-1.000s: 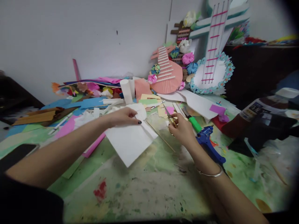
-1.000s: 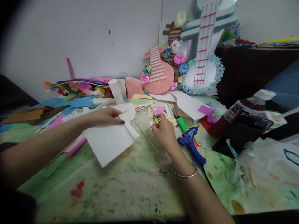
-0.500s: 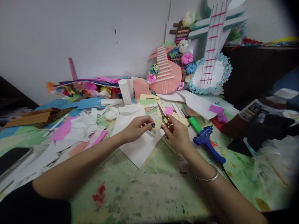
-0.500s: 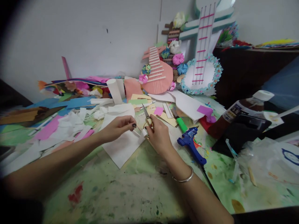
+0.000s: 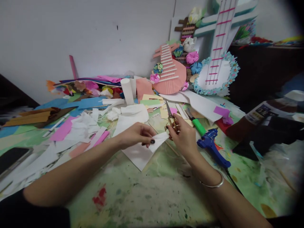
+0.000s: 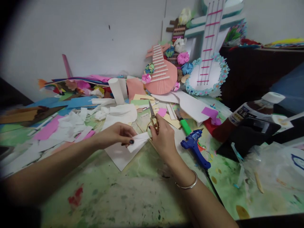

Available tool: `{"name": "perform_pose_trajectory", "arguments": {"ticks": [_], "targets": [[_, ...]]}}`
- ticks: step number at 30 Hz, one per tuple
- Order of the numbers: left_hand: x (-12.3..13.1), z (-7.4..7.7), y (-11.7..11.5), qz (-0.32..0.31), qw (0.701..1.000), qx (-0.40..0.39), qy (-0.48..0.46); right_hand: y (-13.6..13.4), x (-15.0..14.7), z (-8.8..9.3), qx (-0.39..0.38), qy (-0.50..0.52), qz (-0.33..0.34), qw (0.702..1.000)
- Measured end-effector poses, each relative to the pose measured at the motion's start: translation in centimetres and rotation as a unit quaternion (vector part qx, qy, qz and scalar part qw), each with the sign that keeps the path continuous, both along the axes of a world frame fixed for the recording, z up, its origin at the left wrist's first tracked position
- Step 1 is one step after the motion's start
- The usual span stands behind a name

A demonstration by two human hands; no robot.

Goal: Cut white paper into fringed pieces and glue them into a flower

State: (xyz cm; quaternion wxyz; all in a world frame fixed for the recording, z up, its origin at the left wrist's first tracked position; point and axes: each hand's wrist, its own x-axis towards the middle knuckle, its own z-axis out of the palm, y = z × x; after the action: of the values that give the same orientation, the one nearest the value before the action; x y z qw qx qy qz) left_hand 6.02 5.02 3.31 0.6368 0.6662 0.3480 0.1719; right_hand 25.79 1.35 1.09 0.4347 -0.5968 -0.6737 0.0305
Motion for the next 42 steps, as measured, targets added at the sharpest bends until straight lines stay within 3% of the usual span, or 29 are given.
{"name": "perform_pose_trajectory", "arguments": {"ticks": [3, 5, 6, 8, 10, 11, 14, 17, 18, 20, 23, 25, 28, 32, 35, 38, 40, 42], "targets": [[-2.3, 1.5, 0.2, 0.018, 0.993, 0.073, 0.088, -0.3, -0.1, 0.2, 0.010, -0.002, 0.004, 1.000], [-4.2, 2.3, 0.4, 0.037, 0.970, 0.172, 0.168, -0.5, 0.0, 0.1, 0.015, 0.019, 0.002, 1.000], [-5.3, 2.7, 0.6, 0.069, 0.942, 0.245, 0.219, -0.5, 0.1, 0.1, 0.013, 0.039, 0.002, 0.999], [-7.9, 3.5, 1.3, 0.152, 0.836, 0.395, 0.348, -0.4, 0.3, 0.0, 0.008, 0.093, 0.002, 0.996], [-10.7, 4.2, 2.0, 0.181, 0.728, 0.422, 0.510, -0.3, 0.4, -0.1, -0.001, 0.144, 0.010, 0.989], [-12.0, 4.5, 2.2, 0.179, 0.693, 0.401, 0.573, -0.3, 0.4, -0.1, -0.007, 0.164, 0.015, 0.986], [-14.3, 4.6, 2.2, 0.223, 0.653, 0.379, 0.617, -0.4, 0.0, -0.1, -0.026, 0.212, 0.041, 0.976], [-13.5, 3.7, 1.7, 0.215, 0.676, 0.417, 0.569, -0.5, -0.6, 0.2, -0.050, 0.272, 0.071, 0.958], [-12.6, 3.2, 1.5, 0.190, 0.708, 0.447, 0.513, -0.5, -0.7, 0.3, -0.058, 0.298, 0.083, 0.949], [-10.3, 2.0, 1.3, 0.156, 0.743, 0.460, 0.461, -0.5, -0.8, 0.6, -0.078, 0.350, 0.108, 0.927], [-6.8, 0.2, 1.2, 0.118, 0.828, 0.361, 0.412, -0.2, -0.7, 0.9, -0.119, 0.412, 0.148, 0.891], [-5.1, -0.9, 1.2, 0.104, 0.843, 0.330, 0.412, -0.2, -0.6, 0.9, -0.148, 0.437, 0.175, 0.870], [-3.9, -2.2, 1.6, 0.106, 0.843, 0.324, 0.417, -0.5, -0.4, 1.1, -0.182, 0.451, 0.217, 0.846], [-3.3, -2.9, 2.3, 0.117, 0.858, 0.286, 0.410, -0.9, -0.5, 1.3, -0.201, 0.455, 0.282, 0.820], [-3.2, -3.0, 2.5, 0.093, 0.897, 0.257, 0.348, -0.6, -0.4, 1.0, -0.210, 0.442, 0.219, 0.845], [-3.4, -2.7, 2.3, 0.087, 0.954, 0.206, 0.202, 0.0, -0.2, 0.5, -0.223, 0.414, 0.141, 0.871], [-3.6, -2.2, 2.0, 0.092, 0.983, 0.133, 0.089, 0.2, -0.2, 0.3, -0.238, 0.417, 0.127, 0.868], [-3.7, -1.6, 1.7, 0.102, 0.993, 0.064, 0.023, 0.1, -0.3, 0.2, -0.254, 0.425, 0.129, 0.859]]}}
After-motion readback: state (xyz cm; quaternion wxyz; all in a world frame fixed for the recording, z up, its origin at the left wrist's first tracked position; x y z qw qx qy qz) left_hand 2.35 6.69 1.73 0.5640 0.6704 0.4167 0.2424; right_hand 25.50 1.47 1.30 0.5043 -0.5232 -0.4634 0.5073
